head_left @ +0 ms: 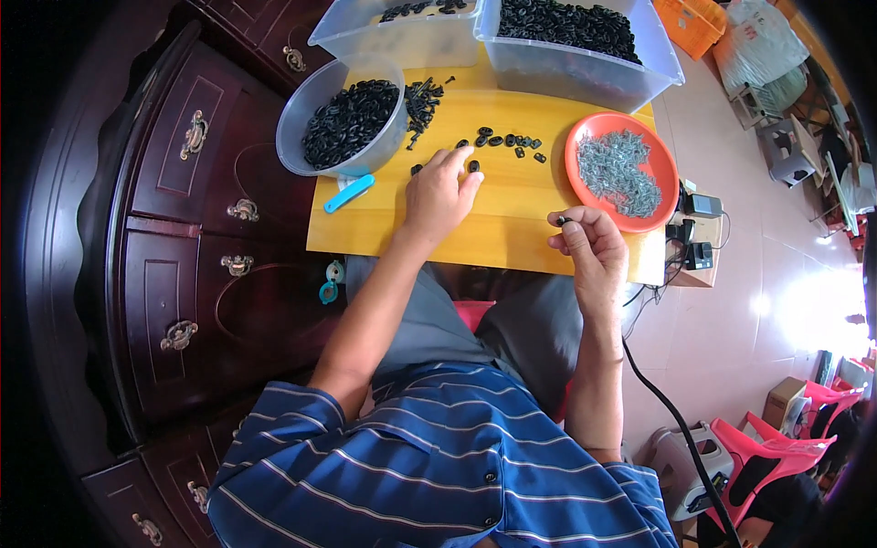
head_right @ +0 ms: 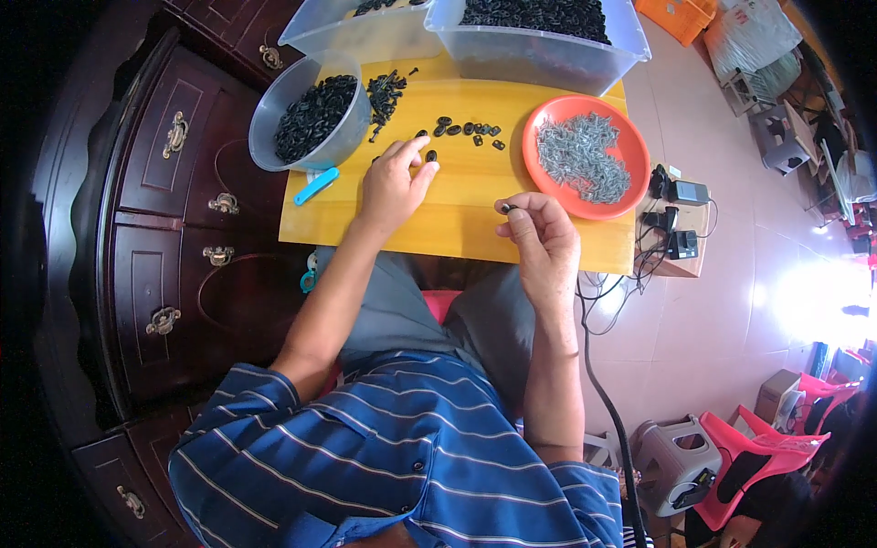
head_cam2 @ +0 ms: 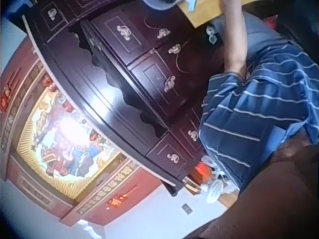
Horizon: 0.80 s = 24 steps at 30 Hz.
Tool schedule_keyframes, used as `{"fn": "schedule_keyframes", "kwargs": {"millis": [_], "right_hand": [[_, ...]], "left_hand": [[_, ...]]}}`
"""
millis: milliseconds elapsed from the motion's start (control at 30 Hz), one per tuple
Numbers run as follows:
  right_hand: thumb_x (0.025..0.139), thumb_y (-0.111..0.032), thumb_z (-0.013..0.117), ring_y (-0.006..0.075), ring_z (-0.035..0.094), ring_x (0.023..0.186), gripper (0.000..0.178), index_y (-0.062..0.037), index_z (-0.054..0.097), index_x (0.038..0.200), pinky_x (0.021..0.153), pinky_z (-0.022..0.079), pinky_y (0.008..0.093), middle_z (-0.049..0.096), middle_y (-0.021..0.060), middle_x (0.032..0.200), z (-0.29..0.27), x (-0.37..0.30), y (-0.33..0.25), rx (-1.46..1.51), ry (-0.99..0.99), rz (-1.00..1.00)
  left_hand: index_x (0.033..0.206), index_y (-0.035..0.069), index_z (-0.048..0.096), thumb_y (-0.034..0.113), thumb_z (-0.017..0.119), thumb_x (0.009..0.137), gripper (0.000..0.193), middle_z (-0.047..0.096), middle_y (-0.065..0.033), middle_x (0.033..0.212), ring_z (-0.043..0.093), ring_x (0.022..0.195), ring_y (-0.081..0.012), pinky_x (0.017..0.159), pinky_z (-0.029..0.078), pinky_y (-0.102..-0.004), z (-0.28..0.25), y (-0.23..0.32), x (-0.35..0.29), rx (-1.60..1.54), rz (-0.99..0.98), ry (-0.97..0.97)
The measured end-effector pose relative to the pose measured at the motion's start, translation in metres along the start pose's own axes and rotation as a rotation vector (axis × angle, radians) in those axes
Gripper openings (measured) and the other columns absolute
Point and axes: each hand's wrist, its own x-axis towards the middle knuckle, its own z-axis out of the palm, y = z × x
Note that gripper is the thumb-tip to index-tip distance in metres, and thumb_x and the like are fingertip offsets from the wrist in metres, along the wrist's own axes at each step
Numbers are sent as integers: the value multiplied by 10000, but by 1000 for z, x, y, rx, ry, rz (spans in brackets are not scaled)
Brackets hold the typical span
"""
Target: The person assembles small hardware components by picking up plastic pieces and metal screws from the table and fitting them together by hand.
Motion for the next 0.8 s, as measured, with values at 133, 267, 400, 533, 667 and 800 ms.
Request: {"fn": "schedule_keyframes", "kwargs": {"millis": [133, 267, 400, 533, 667, 800], "right_hand": [[1030, -65, 591, 104, 682, 881, 150, -5, 643, 1157, 795, 548, 249, 720, 73, 1045, 0, 0, 7, -5, -1, -38], [1012, -8, 585, 108, 674, 960, 143, 21, 645, 1139, 799, 567, 266, 695, 59, 1025, 1, 0, 7, 3, 21, -38], [1008, -5, 590, 107, 670, 946, 159, 30, 650, 1151, 792, 562, 263, 695, 57, 1008, 2, 0, 8, 4, 30, -49], [1007, -7, 592, 107, 667, 938, 162, 33, 649, 1154, 785, 560, 263, 695, 62, 1008, 2, 0, 9, -8, 27, -60], [1004, -12, 601, 111, 670, 940, 173, 33, 644, 1166, 784, 560, 264, 696, 63, 1004, 2, 0, 6, -10, 44, -59], [1006, -34, 605, 114, 664, 900, 176, 11, 643, 1171, 798, 549, 261, 705, 71, 1015, 0, 0, 2, 63, 80, -28]], "left_hand": [[1126, 83, 686, 171, 731, 853, 290, 671, -112, 933, 680, 858, -340, 723, 536, -461, 2, -4, 3, 36, 43, -32], [1049, 78, 664, 156, 720, 861, 212, 669, -111, 928, 678, 853, -340, 714, 533, -462, 5, -10, 4, 34, 60, -33], [1014, 73, 639, 133, 711, 865, 176, 664, -111, 917, 679, 851, -336, 706, 532, -458, 10, -10, 2, -30, 84, -6], [1020, 67, 628, 95, 716, 863, 182, 685, -114, 916, 692, 841, -313, 711, 544, -420, 13, -6, -4, -81, 106, -7], [1055, 37, 623, 66, 692, 917, 157, 693, -75, 889, 685, 771, -175, 702, 544, -313, 14, 15, -13, -476, -76, -57], [1071, 18, 606, 75, 660, 974, 124, 632, 11, 870, 578, 767, -31, 664, 498, -224, 13, 55, -37, -859, -109, -171]]}}
